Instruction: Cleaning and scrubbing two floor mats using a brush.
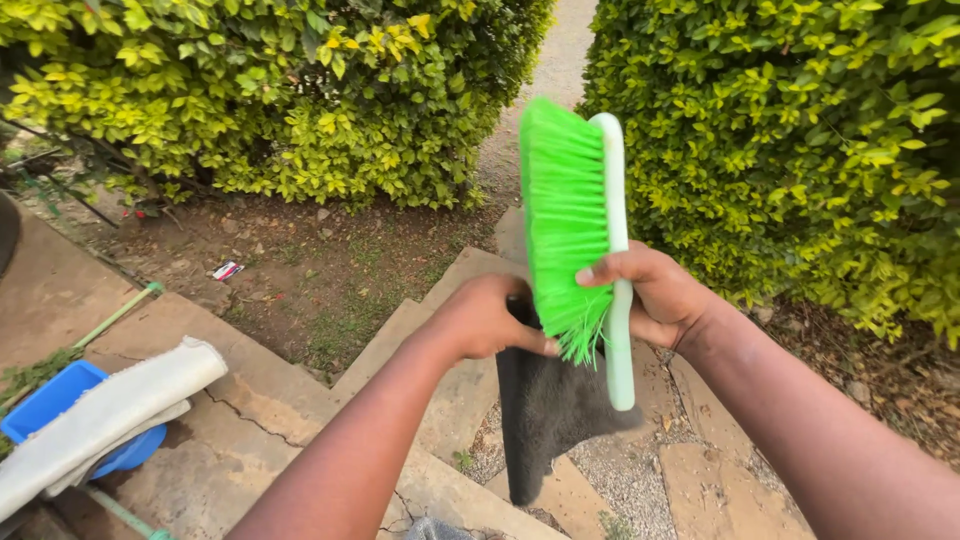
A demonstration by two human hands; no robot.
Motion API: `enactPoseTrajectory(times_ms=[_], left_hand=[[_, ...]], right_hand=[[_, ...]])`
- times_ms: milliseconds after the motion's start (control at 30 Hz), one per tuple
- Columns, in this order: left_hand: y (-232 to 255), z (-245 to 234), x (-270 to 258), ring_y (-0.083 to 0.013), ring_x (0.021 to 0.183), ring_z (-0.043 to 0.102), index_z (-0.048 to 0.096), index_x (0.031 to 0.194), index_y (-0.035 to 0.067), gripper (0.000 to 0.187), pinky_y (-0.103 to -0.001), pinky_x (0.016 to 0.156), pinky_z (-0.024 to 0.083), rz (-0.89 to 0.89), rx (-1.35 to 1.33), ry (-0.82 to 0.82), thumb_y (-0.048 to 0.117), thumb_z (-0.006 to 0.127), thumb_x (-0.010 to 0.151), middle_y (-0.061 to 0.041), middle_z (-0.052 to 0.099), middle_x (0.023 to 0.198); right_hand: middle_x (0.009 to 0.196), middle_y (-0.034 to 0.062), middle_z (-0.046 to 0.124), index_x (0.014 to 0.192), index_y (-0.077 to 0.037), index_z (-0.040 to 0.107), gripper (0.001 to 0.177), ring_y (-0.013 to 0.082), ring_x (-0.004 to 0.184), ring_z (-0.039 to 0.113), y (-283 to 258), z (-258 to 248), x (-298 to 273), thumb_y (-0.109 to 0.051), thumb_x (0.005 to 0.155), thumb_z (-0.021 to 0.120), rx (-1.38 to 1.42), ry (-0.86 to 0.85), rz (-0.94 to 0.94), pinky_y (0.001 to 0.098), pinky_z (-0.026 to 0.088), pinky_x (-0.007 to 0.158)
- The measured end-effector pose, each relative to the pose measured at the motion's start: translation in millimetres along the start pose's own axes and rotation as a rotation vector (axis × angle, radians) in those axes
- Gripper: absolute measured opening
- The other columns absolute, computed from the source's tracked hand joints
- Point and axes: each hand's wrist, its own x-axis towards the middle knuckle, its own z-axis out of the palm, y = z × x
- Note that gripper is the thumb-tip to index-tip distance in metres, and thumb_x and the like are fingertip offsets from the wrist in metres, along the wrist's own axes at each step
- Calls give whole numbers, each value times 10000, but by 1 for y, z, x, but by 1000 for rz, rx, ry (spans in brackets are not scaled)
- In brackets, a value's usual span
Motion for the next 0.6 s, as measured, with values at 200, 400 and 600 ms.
enactPoseTrajectory(times_ms=[200, 400, 600], left_hand=[[-2, 13, 5, -177, 733, 656, 767, 954, 71, 307, -337, 673, 526, -326, -386, 155, 104, 759, 648, -61, 729, 804], [-40, 0, 29, -169, 648, 499, 566, 731, -2, 176, -372, 550, 392, -98, -704, 275, -48, 709, 639, -49, 514, 688], [13, -31, 8, -178, 643, 554, 578, 718, -47, 352, -451, 598, 460, -402, -441, 609, 151, 867, 748, -104, 625, 776]], right_hand=[[1099, 205, 703, 1267, 79, 575, 502, 315, 999, 719, -2, -21, -5, 3, 778, 660, 55, 50, -43, 500, 574, 969], [1085, 208, 736, 1238, 69, 616, 522, 319, 990, 729, 10, -30, -18, 49, 719, 666, -172, 52, -4, 497, 584, 958], [1093, 195, 724, 1203, 72, 622, 449, 294, 981, 726, 42, -25, -9, 55, 756, 663, -170, 214, -104, 465, 587, 972]])
